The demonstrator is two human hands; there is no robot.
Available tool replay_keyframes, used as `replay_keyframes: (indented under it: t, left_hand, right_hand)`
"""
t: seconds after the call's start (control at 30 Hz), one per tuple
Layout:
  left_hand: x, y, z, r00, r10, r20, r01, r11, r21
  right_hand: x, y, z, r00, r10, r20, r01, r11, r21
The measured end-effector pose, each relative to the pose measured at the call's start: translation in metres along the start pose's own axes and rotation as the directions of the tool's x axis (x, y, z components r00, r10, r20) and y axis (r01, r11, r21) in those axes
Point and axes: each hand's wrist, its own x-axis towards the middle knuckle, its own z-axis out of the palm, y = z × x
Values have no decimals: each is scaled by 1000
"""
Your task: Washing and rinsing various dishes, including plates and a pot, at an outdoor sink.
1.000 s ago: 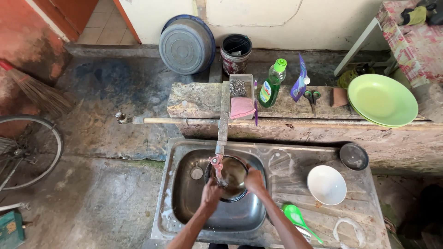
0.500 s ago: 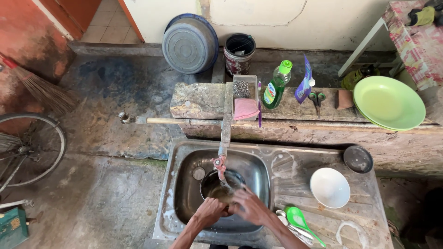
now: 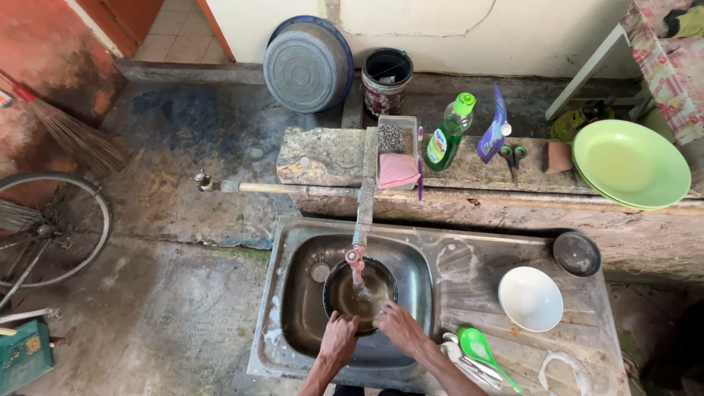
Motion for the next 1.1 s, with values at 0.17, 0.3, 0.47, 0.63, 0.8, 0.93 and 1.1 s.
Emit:
replay_keyframes:
  t: [0.17, 0.3, 0.47, 0.63, 0.8, 0.93, 1.1]
  left_hand:
    - [-8, 38, -79, 994, -12, 107, 9, 1000, 21]
    - [-15, 70, -141, 891, 233, -389, -267, 963, -35]
    - [-23, 58, -126, 896, -76, -437, -6, 983, -182]
    - [-30, 59, -126, 817, -189, -545, 92, 976, -199]
    - [-36, 47, -104, 782, -379, -494, 293, 924, -246]
    - [-43, 39, -88, 764, -449, -464, 361, 893, -269]
    - [-59, 21, -55, 682, -514, -520, 400, 858, -322]
  right_hand:
    - [-6, 20, -12, 982, 3, 186, -66, 941, 333]
    - [11, 34, -66, 956, -16, 292, -70, 957, 280]
    - [31, 17, 2, 990, 73, 118, -114, 909, 401]
    - [49, 19, -73, 977, 39, 210, -157, 796, 584]
    - [70, 2, -63, 991, -25, 128, -52, 824, 564]
    - [65, -8, -53, 977, 13, 215, -134, 819, 559]
    - [39, -17, -39, 906, 74, 417, -394, 509, 765]
